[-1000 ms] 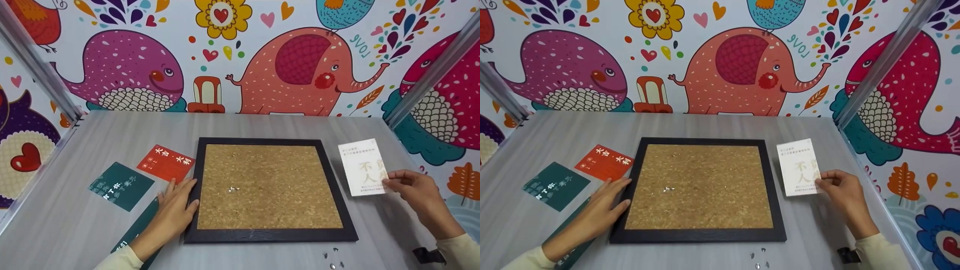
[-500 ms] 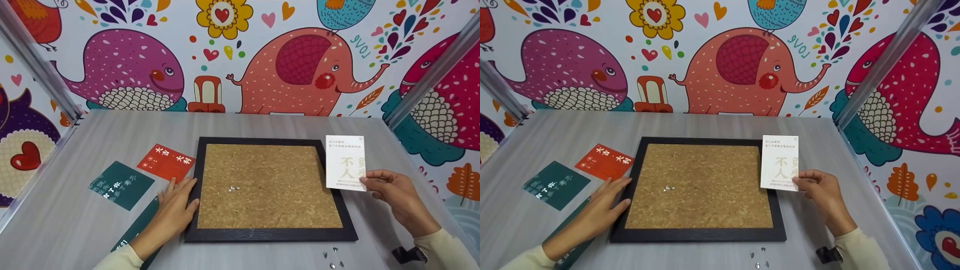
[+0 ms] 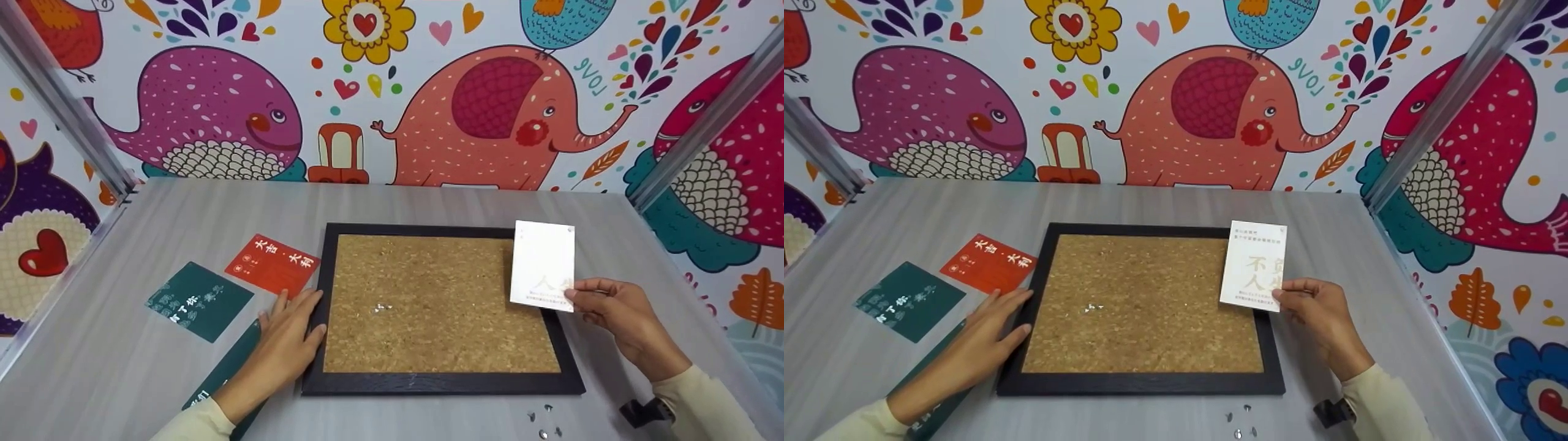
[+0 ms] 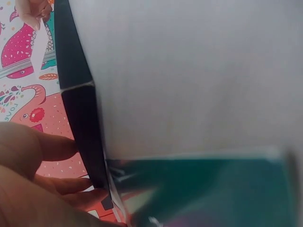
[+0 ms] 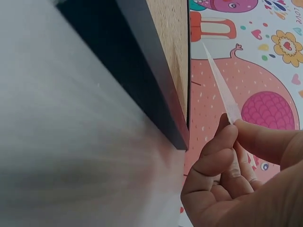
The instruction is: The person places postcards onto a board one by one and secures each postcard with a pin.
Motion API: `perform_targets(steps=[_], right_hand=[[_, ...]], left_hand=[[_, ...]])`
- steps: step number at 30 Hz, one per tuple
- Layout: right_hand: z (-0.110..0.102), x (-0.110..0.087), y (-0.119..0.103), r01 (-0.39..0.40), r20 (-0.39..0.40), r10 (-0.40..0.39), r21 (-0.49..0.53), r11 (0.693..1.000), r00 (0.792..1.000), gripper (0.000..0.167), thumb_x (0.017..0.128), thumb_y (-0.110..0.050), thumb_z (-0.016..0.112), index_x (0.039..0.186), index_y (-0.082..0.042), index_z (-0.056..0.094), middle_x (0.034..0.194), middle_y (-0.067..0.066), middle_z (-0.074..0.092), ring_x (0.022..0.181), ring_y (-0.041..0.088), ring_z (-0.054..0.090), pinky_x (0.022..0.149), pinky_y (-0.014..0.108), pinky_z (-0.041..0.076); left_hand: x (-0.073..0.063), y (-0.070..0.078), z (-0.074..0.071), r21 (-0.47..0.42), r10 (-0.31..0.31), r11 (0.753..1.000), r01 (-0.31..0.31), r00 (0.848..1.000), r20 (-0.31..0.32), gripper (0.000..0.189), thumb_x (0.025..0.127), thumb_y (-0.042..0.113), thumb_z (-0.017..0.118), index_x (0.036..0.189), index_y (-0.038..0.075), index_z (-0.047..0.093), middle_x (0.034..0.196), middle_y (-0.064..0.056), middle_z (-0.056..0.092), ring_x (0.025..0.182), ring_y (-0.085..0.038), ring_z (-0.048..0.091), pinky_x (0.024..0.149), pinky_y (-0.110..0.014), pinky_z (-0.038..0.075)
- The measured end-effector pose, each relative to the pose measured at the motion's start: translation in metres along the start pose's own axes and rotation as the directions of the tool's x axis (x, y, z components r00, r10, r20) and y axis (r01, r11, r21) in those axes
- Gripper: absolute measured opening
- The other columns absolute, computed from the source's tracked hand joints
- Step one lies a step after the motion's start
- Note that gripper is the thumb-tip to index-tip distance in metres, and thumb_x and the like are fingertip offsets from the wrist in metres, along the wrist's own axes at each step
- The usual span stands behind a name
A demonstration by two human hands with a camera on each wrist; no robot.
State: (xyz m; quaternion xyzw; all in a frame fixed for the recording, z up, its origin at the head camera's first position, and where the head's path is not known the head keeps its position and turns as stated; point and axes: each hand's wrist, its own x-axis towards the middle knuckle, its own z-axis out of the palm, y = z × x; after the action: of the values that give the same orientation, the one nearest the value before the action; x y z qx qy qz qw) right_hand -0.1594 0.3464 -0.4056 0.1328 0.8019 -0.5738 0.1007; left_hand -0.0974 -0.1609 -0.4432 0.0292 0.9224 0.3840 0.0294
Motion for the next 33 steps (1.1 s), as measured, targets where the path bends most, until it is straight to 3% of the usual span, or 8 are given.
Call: perform_targets(steps=[10, 24, 33], right_hand=[[0.023, 0.0, -0.004, 0.02, 0.025, -0.02, -0.001, 1.0, 0.999, 0.018, 0.102, -0.019, 0.08, 0.111, -0.003, 0.075, 0.089, -0.003, 0.074, 0.078, 0.012, 0.067, 0.071, 0.029, 0.059], [0.043, 0.004, -0.008, 0.04, 0.079, -0.043, 0.038, 0.998, 0.996, 0.013, 0.103, -0.014, 0.078, 0.11, -0.003, 0.074, 0.087, -0.001, 0.072, 0.077, 0.013, 0.065, 0.069, 0.028, 0.056], [0.057, 0.005, -0.011, 0.052, 0.085, -0.054, 0.024, 0.998, 0.995, 0.022, 0.102, -0.014, 0.079, 0.116, 0.001, 0.071, 0.089, 0.001, 0.072, 0.08, 0.015, 0.067, 0.07, 0.03, 0.057]], left_hand=[[0.0, -0.001, 0.001, 0.006, 0.011, 1.0, -0.011, 1.0, -0.014, 0.06, 0.104, 0.002, 0.071, 0.16, -0.004, 0.052, 0.166, -0.031, 0.046, 0.163, -0.059, 0.016, 0.118, -0.089, -0.004], [0.0, 0.001, 0.001, -0.005, 0.013, 1.0, -0.013, 1.0, -0.014, 0.059, 0.104, 0.002, 0.071, 0.159, -0.005, 0.051, 0.167, -0.031, 0.045, 0.163, -0.059, 0.015, 0.118, -0.088, -0.005], [0.0, 0.0, 0.001, -0.012, 0.009, 1.0, -0.01, 1.0, -0.008, 0.06, 0.104, 0.002, 0.071, 0.16, -0.005, 0.05, 0.168, -0.031, 0.043, 0.163, -0.059, 0.013, 0.119, -0.087, -0.006]])
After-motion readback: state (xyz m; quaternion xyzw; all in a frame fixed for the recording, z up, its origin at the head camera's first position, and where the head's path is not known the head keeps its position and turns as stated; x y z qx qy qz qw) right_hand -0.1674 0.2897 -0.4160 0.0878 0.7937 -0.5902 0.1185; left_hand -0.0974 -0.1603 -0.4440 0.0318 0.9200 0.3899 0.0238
